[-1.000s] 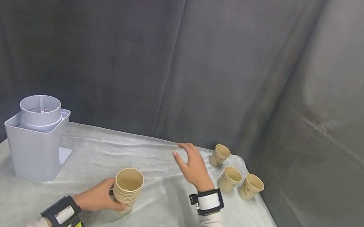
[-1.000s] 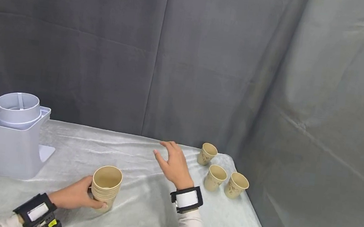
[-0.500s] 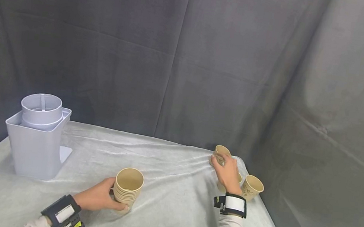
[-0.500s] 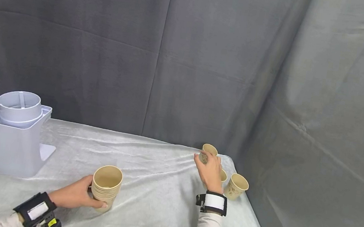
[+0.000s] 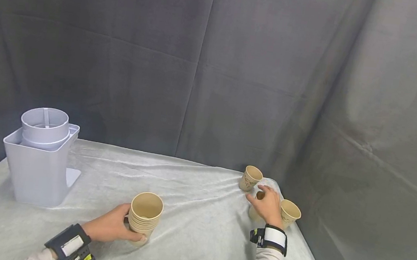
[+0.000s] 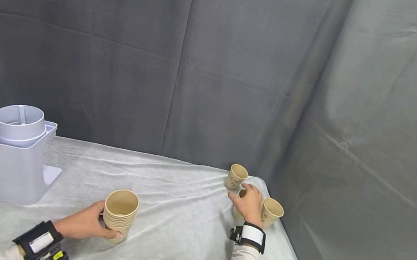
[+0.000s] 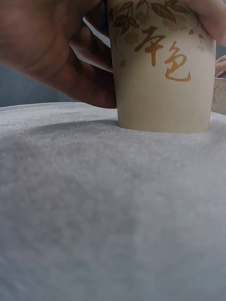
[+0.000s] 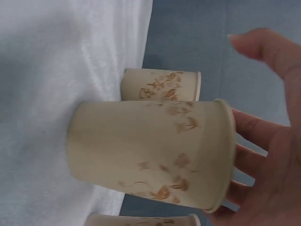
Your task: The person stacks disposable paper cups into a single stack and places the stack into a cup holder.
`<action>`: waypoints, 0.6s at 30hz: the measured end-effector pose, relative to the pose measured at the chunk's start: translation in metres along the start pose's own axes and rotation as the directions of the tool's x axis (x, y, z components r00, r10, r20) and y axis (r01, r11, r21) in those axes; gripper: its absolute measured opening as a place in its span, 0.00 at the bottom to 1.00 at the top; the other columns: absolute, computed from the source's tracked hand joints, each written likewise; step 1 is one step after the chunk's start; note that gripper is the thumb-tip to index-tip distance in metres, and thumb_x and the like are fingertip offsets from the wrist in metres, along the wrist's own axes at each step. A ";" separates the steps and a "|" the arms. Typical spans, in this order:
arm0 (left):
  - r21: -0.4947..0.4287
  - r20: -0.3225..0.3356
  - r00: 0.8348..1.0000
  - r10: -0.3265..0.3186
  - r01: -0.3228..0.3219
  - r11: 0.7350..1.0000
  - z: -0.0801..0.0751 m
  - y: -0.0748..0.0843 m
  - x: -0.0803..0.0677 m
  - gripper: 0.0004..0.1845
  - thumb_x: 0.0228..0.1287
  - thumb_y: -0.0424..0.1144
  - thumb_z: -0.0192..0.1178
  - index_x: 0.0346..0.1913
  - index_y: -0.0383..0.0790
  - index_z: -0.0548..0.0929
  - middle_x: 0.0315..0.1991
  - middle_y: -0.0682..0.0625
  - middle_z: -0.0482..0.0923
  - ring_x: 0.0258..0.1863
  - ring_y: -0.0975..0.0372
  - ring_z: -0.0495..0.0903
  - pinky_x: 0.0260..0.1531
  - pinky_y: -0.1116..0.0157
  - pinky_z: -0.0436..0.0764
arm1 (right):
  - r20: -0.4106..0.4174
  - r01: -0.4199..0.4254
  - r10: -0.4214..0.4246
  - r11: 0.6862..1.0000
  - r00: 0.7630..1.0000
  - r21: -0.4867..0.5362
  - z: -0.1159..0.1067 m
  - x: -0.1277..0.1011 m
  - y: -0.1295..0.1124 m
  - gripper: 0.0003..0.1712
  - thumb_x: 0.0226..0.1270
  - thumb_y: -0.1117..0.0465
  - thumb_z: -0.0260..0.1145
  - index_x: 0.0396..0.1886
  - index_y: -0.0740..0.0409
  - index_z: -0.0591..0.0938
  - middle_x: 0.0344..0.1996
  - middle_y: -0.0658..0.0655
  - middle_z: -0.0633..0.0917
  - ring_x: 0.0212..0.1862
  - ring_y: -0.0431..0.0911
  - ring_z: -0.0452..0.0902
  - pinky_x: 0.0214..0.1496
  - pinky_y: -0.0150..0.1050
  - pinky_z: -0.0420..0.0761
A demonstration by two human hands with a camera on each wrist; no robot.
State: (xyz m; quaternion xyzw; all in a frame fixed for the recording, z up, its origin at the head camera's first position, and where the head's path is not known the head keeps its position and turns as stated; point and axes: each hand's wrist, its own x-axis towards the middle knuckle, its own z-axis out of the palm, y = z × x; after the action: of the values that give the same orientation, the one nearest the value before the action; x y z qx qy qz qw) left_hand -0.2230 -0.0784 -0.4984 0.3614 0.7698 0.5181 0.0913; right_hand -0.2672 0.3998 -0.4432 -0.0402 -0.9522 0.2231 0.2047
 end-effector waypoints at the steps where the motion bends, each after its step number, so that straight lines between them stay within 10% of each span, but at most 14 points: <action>1: -0.002 0.001 1.000 0.002 -0.002 1.000 0.000 0.000 0.000 0.36 0.55 0.47 0.77 0.65 0.40 0.75 0.57 0.50 0.82 0.58 0.67 0.79 0.61 0.67 0.76 | 0.000 0.008 -0.008 1.000 1.000 -0.004 0.001 -0.001 0.001 0.36 0.61 0.50 0.72 0.62 0.70 0.78 0.64 0.74 0.77 0.69 0.68 0.68 0.74 0.63 0.62; 18: -0.011 -0.002 1.000 0.012 -0.012 1.000 0.001 0.002 0.000 0.35 0.55 0.45 0.77 0.64 0.39 0.76 0.55 0.49 0.82 0.56 0.69 0.79 0.61 0.68 0.75 | -0.020 0.026 -0.024 0.995 1.000 0.092 0.009 -0.003 0.012 0.23 0.58 0.69 0.69 0.55 0.70 0.82 0.60 0.75 0.77 0.62 0.71 0.68 0.66 0.64 0.61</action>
State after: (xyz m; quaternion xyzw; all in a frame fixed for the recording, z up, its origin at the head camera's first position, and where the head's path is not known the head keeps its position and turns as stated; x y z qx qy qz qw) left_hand -0.2213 -0.0777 -0.4970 0.3651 0.7647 0.5233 0.0896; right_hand -0.2682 0.4064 -0.4575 -0.0207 -0.9394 0.2637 0.2180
